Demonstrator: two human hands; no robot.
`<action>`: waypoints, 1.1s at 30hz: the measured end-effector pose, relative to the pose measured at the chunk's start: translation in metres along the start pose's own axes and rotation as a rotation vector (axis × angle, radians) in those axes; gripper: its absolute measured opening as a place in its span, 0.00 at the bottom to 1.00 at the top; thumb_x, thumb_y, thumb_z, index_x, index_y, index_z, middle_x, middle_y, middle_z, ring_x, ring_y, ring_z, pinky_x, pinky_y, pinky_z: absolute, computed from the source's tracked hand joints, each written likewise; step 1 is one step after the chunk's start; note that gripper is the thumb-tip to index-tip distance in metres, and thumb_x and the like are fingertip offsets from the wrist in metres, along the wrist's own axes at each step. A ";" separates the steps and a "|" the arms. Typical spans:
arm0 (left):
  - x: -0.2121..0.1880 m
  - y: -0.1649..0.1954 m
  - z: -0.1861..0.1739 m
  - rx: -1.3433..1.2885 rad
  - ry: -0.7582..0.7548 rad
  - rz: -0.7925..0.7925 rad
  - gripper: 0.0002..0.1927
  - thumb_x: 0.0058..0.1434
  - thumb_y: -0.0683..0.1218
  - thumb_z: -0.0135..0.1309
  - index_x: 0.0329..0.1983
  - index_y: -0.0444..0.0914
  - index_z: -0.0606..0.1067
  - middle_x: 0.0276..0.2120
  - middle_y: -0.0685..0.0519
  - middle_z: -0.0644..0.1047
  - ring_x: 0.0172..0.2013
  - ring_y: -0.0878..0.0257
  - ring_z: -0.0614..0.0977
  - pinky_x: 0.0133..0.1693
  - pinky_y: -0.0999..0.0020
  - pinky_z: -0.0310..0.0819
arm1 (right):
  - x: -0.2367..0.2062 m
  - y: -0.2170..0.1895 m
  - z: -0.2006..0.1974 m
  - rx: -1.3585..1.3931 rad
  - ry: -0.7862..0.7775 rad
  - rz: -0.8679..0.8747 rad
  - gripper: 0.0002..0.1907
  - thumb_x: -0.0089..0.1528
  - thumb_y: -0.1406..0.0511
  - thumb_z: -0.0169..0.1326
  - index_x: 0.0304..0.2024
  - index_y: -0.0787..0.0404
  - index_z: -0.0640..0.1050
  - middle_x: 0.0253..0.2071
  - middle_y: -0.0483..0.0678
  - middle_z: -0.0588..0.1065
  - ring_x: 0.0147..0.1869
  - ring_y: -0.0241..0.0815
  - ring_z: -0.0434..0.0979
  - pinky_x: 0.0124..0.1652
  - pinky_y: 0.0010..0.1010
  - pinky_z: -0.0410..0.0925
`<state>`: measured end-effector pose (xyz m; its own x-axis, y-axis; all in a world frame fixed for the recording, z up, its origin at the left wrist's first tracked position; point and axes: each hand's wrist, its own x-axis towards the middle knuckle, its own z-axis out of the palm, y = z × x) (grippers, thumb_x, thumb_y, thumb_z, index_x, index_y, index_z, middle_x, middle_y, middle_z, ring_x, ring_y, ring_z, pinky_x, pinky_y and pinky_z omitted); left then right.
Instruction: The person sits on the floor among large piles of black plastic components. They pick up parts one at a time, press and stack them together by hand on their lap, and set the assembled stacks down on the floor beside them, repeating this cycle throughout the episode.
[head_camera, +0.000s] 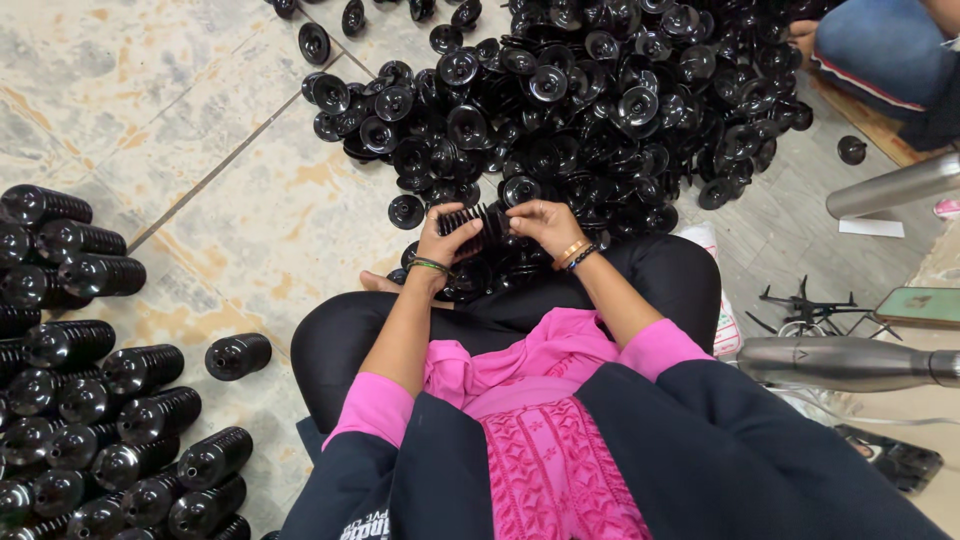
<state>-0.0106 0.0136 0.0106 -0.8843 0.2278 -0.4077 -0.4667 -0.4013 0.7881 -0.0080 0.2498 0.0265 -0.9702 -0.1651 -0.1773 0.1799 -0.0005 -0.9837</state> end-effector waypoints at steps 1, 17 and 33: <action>-0.001 0.002 0.000 0.006 0.001 -0.008 0.29 0.53 0.43 0.69 0.55 0.43 0.68 0.43 0.52 0.77 0.40 0.62 0.82 0.38 0.64 0.84 | 0.000 0.001 0.001 0.048 0.002 0.010 0.13 0.63 0.72 0.60 0.50 0.70 0.80 0.44 0.50 0.81 0.45 0.38 0.83 0.48 0.29 0.76; 0.006 -0.003 -0.002 0.025 0.007 -0.078 0.30 0.52 0.45 0.69 0.55 0.44 0.68 0.44 0.52 0.77 0.41 0.60 0.83 0.38 0.62 0.84 | -0.005 0.000 0.003 -0.110 0.002 -0.142 0.10 0.64 0.72 0.59 0.48 0.69 0.81 0.43 0.49 0.81 0.46 0.34 0.82 0.49 0.25 0.75; 0.025 -0.013 -0.005 0.068 0.128 -0.071 0.29 0.66 0.69 0.43 0.58 0.46 0.65 0.53 0.56 0.73 0.51 0.63 0.76 0.47 0.58 0.77 | -0.003 0.010 0.035 -0.153 0.162 -0.135 0.14 0.67 0.65 0.60 0.51 0.68 0.83 0.44 0.47 0.80 0.44 0.32 0.79 0.45 0.23 0.73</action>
<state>-0.0269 0.0196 -0.0122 -0.8457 0.1366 -0.5159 -0.5301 -0.3263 0.7826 0.0023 0.2157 0.0184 -0.9993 -0.0135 -0.0346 0.0323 0.1393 -0.9897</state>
